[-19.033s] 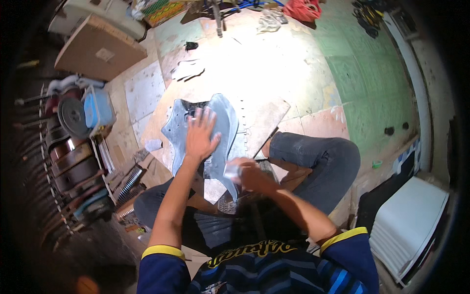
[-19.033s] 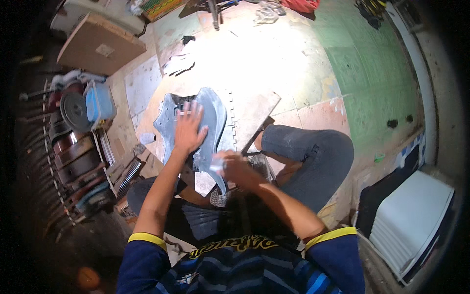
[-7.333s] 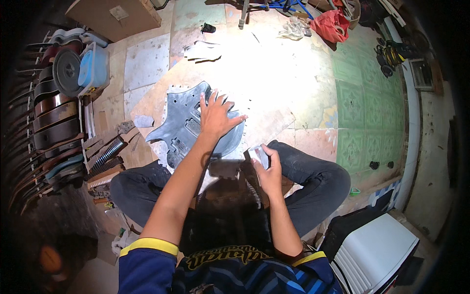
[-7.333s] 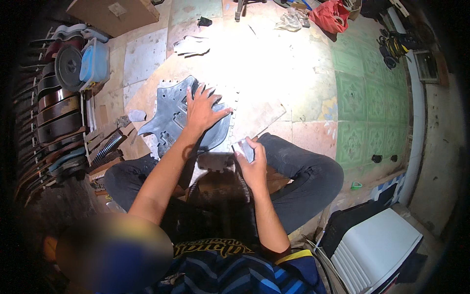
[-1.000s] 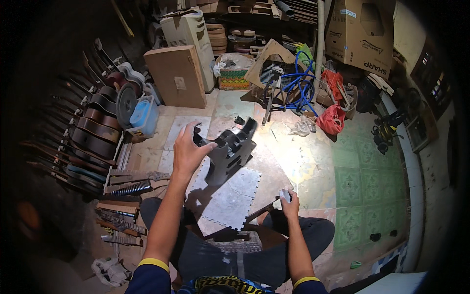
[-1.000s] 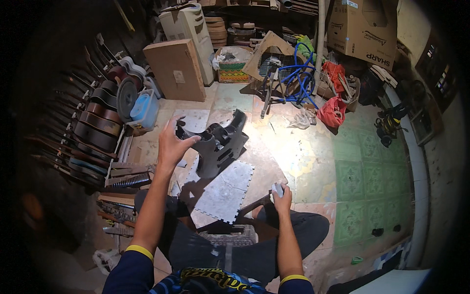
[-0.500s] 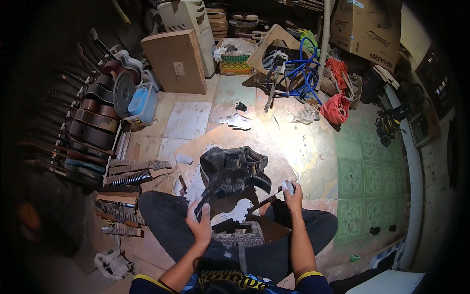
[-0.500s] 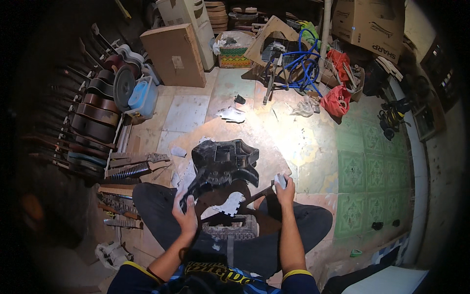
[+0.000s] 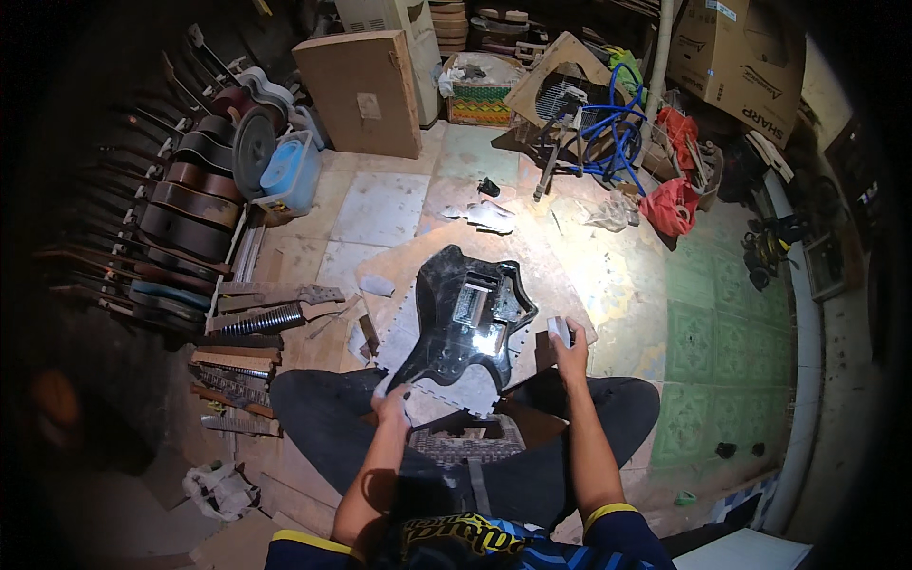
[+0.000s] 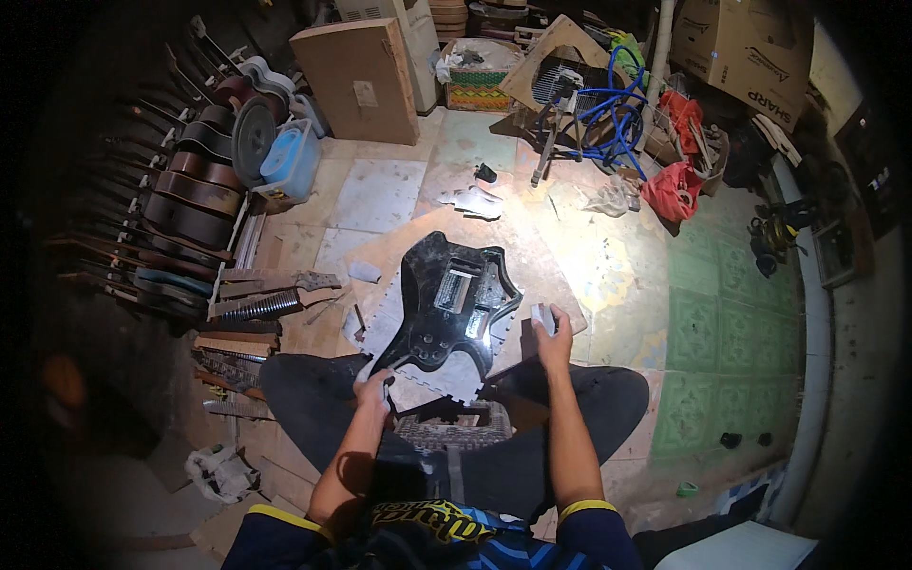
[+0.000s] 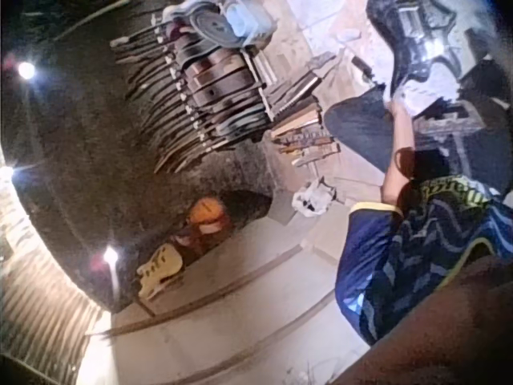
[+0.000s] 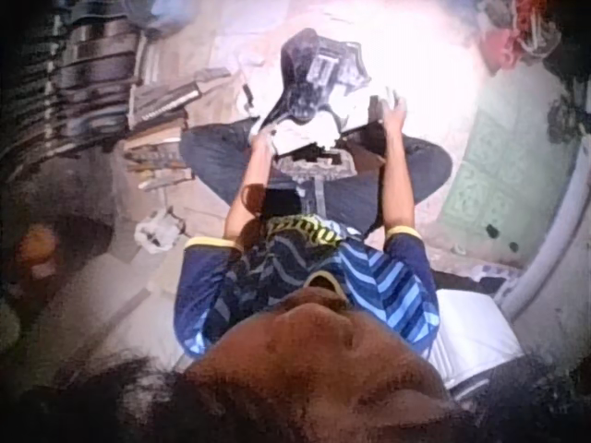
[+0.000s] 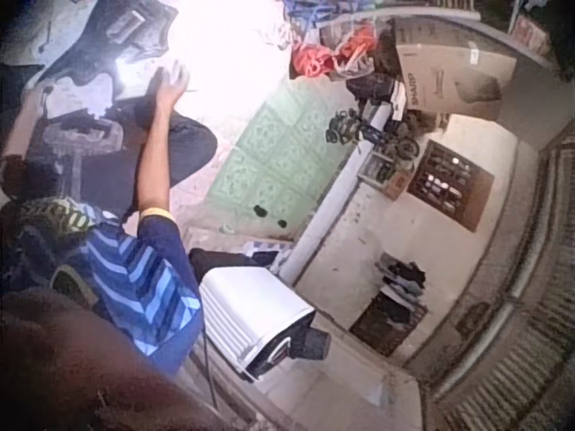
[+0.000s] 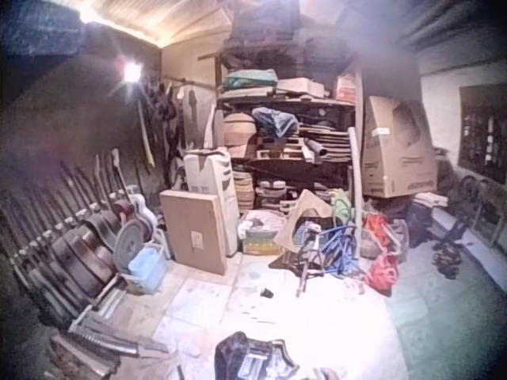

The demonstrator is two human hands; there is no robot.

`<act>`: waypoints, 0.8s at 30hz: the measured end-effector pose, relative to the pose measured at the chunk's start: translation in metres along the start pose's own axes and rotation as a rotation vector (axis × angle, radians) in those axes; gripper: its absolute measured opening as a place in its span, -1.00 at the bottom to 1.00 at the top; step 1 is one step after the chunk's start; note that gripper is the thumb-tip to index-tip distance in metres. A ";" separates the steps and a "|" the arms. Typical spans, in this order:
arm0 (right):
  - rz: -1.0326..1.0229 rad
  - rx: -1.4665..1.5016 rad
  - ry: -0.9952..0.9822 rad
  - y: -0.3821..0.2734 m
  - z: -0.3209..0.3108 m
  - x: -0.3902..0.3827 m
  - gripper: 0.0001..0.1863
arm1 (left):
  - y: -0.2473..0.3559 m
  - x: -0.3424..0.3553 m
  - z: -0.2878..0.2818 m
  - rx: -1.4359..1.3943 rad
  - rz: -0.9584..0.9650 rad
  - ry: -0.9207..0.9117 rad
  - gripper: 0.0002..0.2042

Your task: The person sands the surface of a guitar body using a piece of sandpaper, moving their hand back and forth over the instrument.

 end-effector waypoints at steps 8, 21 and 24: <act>-0.160 -0.255 -0.032 -0.045 0.013 -0.021 -0.42 | 0.026 0.006 -0.003 0.826 0.375 0.302 -0.57; -0.340 -0.703 -0.203 -0.066 0.069 -0.035 -0.42 | 0.042 0.039 0.205 1.579 0.629 -0.059 -0.18; -0.399 -0.676 -0.459 -0.086 0.088 -0.086 -0.41 | 0.046 0.038 0.205 1.629 0.579 -0.010 -0.16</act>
Point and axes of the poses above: each hand's wrist, its own x-axis towards the middle knuckle, its own z-axis out of the palm, y = z × x, the point moved 4 cm from there along x, towards the middle knuckle, and after that the axes turned 8 degrees about -y, right-handed, at the moved point
